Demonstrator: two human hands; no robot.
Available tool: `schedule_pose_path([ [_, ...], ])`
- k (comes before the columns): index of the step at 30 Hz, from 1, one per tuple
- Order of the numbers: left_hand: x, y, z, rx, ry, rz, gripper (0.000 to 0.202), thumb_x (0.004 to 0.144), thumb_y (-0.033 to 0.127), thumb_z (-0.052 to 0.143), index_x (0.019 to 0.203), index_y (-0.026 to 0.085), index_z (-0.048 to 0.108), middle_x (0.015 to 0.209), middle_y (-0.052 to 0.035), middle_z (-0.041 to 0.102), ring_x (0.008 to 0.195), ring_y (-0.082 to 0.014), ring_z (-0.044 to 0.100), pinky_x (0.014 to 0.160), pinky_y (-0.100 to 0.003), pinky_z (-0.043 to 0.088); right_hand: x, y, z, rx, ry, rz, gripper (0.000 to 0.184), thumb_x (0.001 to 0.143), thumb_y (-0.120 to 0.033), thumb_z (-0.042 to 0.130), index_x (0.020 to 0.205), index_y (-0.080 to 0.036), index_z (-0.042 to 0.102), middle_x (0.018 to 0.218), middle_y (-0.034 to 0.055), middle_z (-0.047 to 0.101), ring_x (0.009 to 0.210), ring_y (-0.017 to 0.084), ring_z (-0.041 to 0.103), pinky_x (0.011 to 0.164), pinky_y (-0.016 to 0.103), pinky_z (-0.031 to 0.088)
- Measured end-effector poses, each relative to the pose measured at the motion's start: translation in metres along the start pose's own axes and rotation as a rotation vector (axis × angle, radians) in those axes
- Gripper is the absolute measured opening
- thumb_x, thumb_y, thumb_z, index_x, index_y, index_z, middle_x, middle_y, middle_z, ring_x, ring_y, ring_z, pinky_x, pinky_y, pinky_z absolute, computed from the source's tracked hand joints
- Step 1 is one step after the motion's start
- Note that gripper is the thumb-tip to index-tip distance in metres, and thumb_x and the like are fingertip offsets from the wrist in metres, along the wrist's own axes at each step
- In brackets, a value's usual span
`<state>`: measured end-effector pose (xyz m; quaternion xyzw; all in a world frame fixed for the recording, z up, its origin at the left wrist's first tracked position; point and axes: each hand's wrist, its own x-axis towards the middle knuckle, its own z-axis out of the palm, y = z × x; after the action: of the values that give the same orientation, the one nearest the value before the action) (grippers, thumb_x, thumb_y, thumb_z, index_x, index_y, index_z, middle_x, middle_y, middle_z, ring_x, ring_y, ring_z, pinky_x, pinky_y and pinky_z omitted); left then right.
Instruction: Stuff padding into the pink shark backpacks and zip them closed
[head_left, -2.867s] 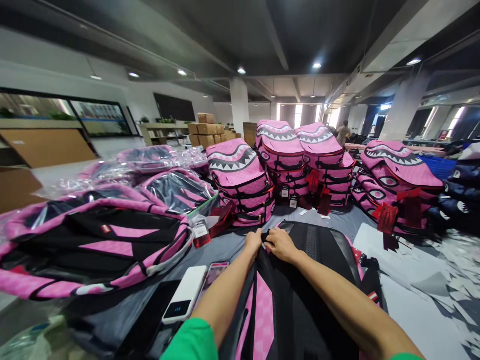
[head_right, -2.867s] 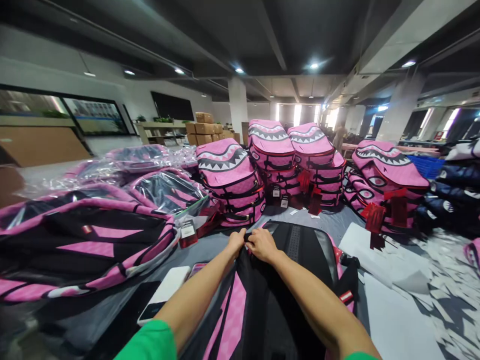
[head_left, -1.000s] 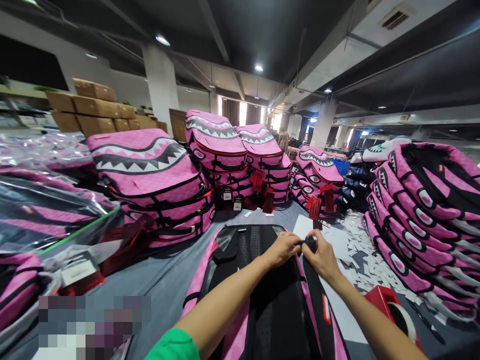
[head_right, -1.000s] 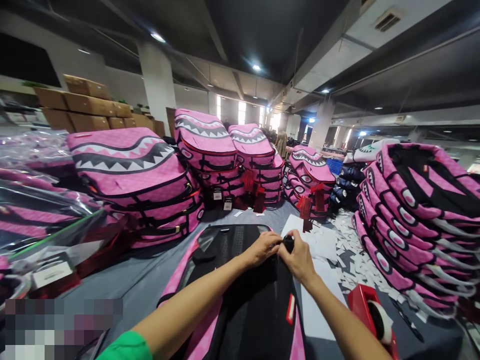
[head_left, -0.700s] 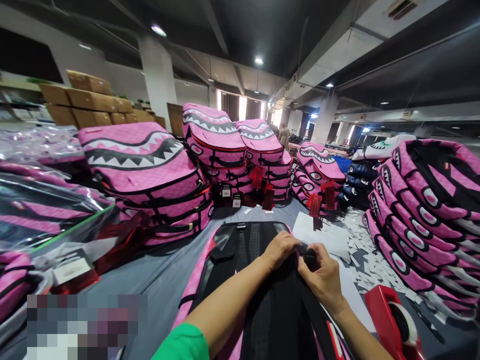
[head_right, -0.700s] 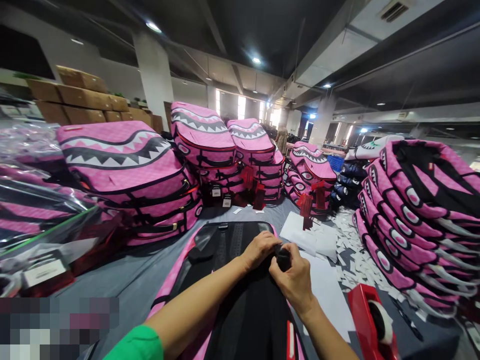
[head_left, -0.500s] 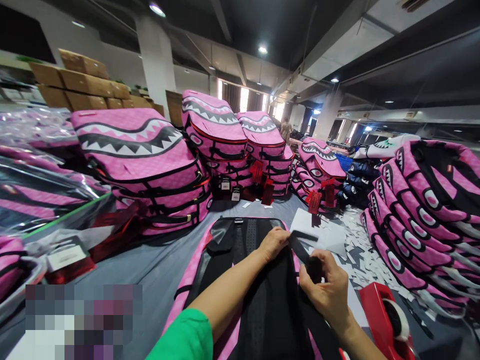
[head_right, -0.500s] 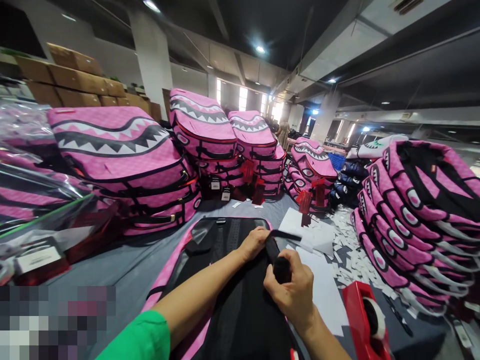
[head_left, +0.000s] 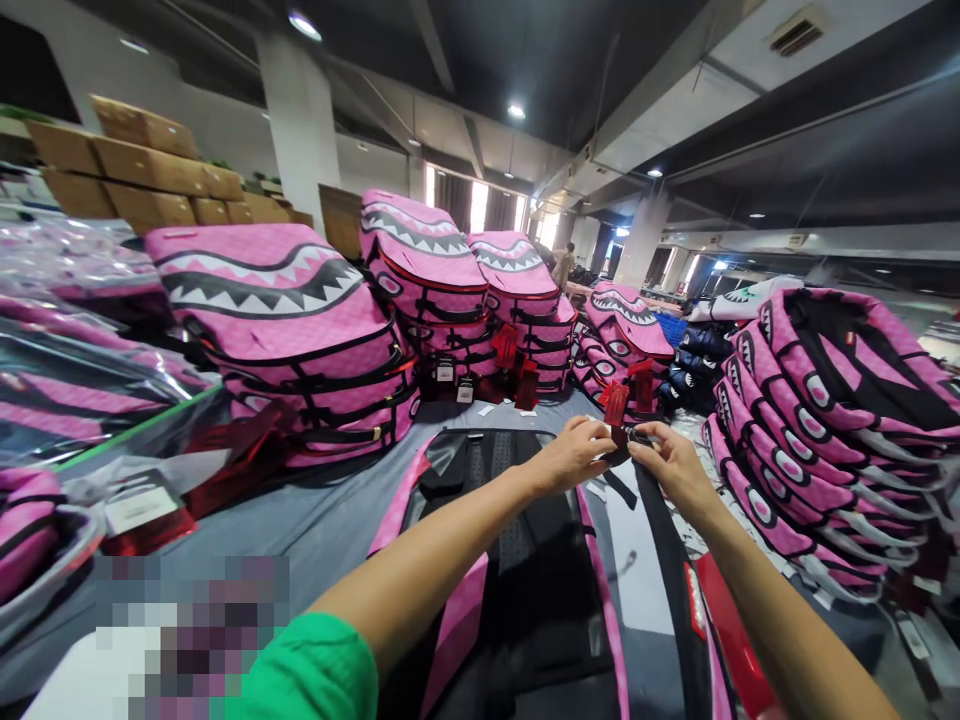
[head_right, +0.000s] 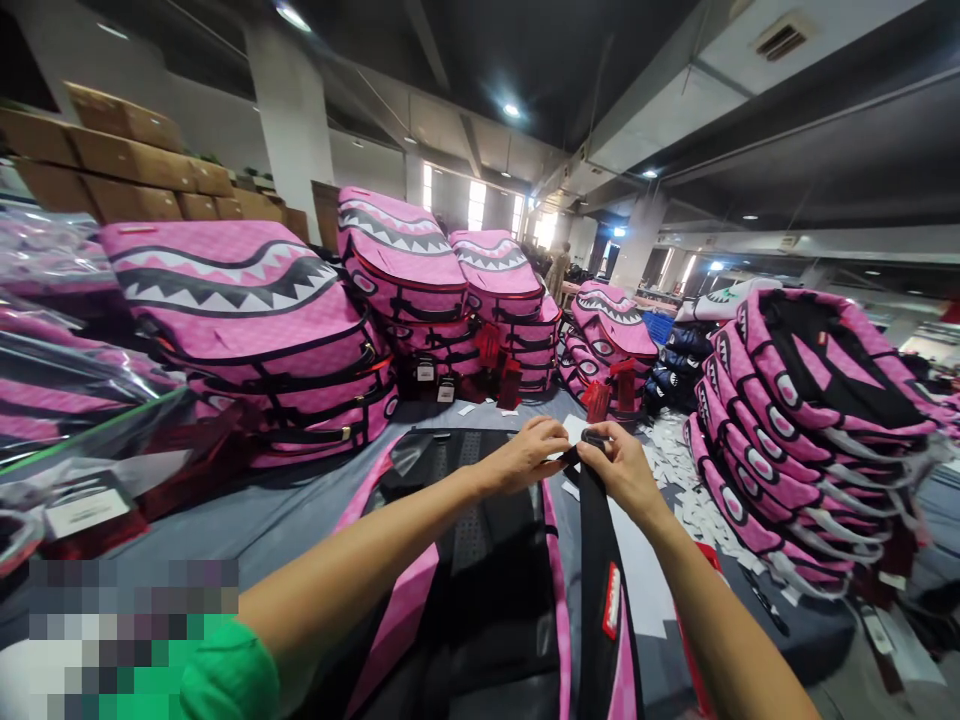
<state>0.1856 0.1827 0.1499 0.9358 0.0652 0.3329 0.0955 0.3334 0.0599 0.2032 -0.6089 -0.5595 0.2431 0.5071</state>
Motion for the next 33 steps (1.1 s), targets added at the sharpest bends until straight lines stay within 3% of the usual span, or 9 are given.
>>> schedule_pose_path([
  [8,-0.016,-0.009,-0.015,-0.055,0.068,-0.198,0.007,0.093,0.018,0.055,0.086,0.02,0.054,0.091,-0.0049,0.062,0.101,-0.0232,0.06,0.109,-0.045,0.038,0.013,-0.022,0.022,-0.315,-0.129,-0.323,0.041,0.079,-0.056,0.064,0.095,-0.019,0.06,0.071,-0.0006,0.064,0.061,0.014,0.056,0.056,0.026,0.042],
  [12,-0.042,-0.001,-0.016,-0.196,0.027,-0.303,0.012,0.094,0.023,0.049,0.083,0.021,0.054,0.078,-0.0017,0.062,0.082,-0.0198,0.063,0.092,-0.037,0.048,0.022,-0.014,0.02,-0.323,-0.193,-0.288,0.049,0.081,-0.063,0.062,0.101,-0.019,0.057,0.062,-0.0054,0.054,0.054,0.013,0.049,0.052,0.025,0.036],
  [16,-0.101,0.046,0.007,-0.429,-0.052,-0.441,0.026,0.098,0.03,0.034,0.088,0.019,0.055,0.075,-0.0021,0.067,0.065,-0.0156,0.064,0.063,-0.025,0.05,0.055,0.018,0.034,-0.358,-0.251,-0.316,0.053,0.08,-0.073,0.06,0.089,-0.021,0.054,0.06,-0.0082,0.045,0.054,0.011,0.042,0.053,0.024,0.031],
  [21,-0.143,0.13,0.02,-1.199,0.072,-0.922,0.03,0.085,0.046,0.056,0.094,0.018,0.062,0.079,-0.0025,0.067,0.077,-0.0195,0.066,0.072,-0.029,0.052,0.095,0.062,0.093,-0.738,-0.319,-0.401,0.048,0.084,-0.068,0.063,0.091,-0.021,0.061,0.078,-0.0015,0.058,0.071,0.015,0.054,0.062,0.025,0.035],
  [24,-0.146,0.152,0.004,-1.259,0.096,-1.069,0.034,0.08,0.051,0.06,0.09,0.018,0.062,0.077,-0.0014,0.064,0.075,-0.0187,0.062,0.073,-0.031,0.051,0.106,0.081,0.122,-0.802,-0.377,-0.411,0.047,0.082,-0.066,0.068,0.099,-0.022,0.066,0.101,0.0065,0.065,0.093,0.022,0.06,0.076,0.03,0.042],
  [27,-0.151,0.137,-0.027,-0.917,-0.112,-1.021,0.042,0.085,0.06,0.051,0.074,0.02,0.057,0.07,-0.0004,0.06,0.066,-0.0162,0.058,0.065,-0.028,0.047,0.113,0.097,0.132,-0.803,-0.389,-0.39,0.047,0.085,-0.063,0.067,0.109,-0.023,0.067,0.122,0.0122,0.064,0.115,0.03,0.057,0.096,0.042,0.04],
  [29,-0.157,0.102,-0.051,-0.623,-0.158,-1.008,0.051,0.089,0.065,0.039,0.071,0.021,0.056,0.066,-0.0011,0.06,0.061,-0.0172,0.059,0.06,-0.029,0.046,0.118,0.108,0.13,-0.802,-0.383,-0.339,0.052,0.09,-0.06,0.062,0.124,-0.022,0.063,0.134,0.0141,0.06,0.123,0.032,0.055,0.103,0.045,0.038],
  [31,-0.162,0.05,-0.07,-0.249,-0.036,-1.006,0.054,0.092,0.064,0.033,0.079,0.021,0.063,0.071,-0.0033,0.066,0.071,-0.021,0.065,0.07,-0.032,0.049,0.121,0.117,0.128,-0.794,-0.367,-0.277,0.052,0.097,-0.057,0.051,0.135,-0.022,0.056,0.139,0.0131,0.059,0.125,0.028,0.056,0.102,0.041,0.041],
  [33,-0.164,-0.013,-0.078,0.069,0.111,-1.021,0.048,0.09,0.06,0.042,0.109,0.023,0.066,0.098,-0.0059,0.073,0.1,-0.0255,0.068,0.091,-0.036,0.049,0.119,0.123,0.132,-0.792,-0.326,-0.222,0.05,0.102,-0.055,0.038,0.136,-0.022,0.055,0.136,0.0109,0.062,0.121,0.024,0.06,0.098,0.036,0.045],
])
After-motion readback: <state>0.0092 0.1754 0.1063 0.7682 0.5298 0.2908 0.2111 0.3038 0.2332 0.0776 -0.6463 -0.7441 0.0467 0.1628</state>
